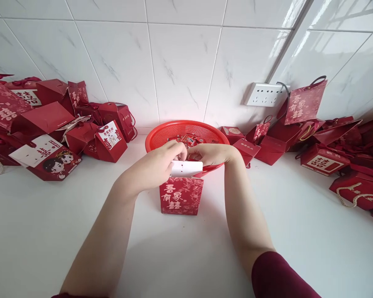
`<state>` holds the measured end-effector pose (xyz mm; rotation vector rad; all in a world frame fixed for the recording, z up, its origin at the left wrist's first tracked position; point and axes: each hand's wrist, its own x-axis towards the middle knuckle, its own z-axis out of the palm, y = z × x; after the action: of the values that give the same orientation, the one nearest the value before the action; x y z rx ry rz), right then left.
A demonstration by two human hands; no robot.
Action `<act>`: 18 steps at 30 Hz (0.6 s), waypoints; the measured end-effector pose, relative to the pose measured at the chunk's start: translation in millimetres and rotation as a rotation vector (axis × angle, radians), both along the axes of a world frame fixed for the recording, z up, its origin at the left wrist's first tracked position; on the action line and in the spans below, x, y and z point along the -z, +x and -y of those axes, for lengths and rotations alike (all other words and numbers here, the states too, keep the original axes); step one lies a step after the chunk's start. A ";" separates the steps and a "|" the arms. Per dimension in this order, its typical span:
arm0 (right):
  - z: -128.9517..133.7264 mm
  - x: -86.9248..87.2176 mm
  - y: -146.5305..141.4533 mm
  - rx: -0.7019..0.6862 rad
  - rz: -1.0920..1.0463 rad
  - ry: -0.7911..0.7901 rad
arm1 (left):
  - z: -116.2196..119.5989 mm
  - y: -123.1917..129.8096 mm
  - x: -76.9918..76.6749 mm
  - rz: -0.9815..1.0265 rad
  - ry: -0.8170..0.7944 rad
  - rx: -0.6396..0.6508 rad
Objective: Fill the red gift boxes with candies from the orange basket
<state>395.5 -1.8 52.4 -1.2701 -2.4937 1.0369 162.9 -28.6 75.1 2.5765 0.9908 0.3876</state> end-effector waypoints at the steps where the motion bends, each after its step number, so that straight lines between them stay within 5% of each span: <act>1: -0.6 1.0 2.7 0.019 0.003 0.021 | -1.1 -1.7 0.1 -0.028 0.002 0.028; 7: 12.5 -6.6 17.2 0.155 -0.134 -0.032 | -4.0 -8.1 -0.7 -0.146 -0.142 0.013; 13: 48.4 -27.7 26.7 0.280 -0.266 0.158 | 9.5 -6.6 -14.1 -0.224 -0.347 -0.017; 18: 70.9 -39.6 16.8 0.147 -0.500 0.212 | 12.9 -4.3 -14.9 -0.240 -0.363 0.009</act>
<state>412.2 -72.7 92.0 -0.9694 -2.0370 0.8926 158.6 -41.5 90.1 2.3277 1.0203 -0.1027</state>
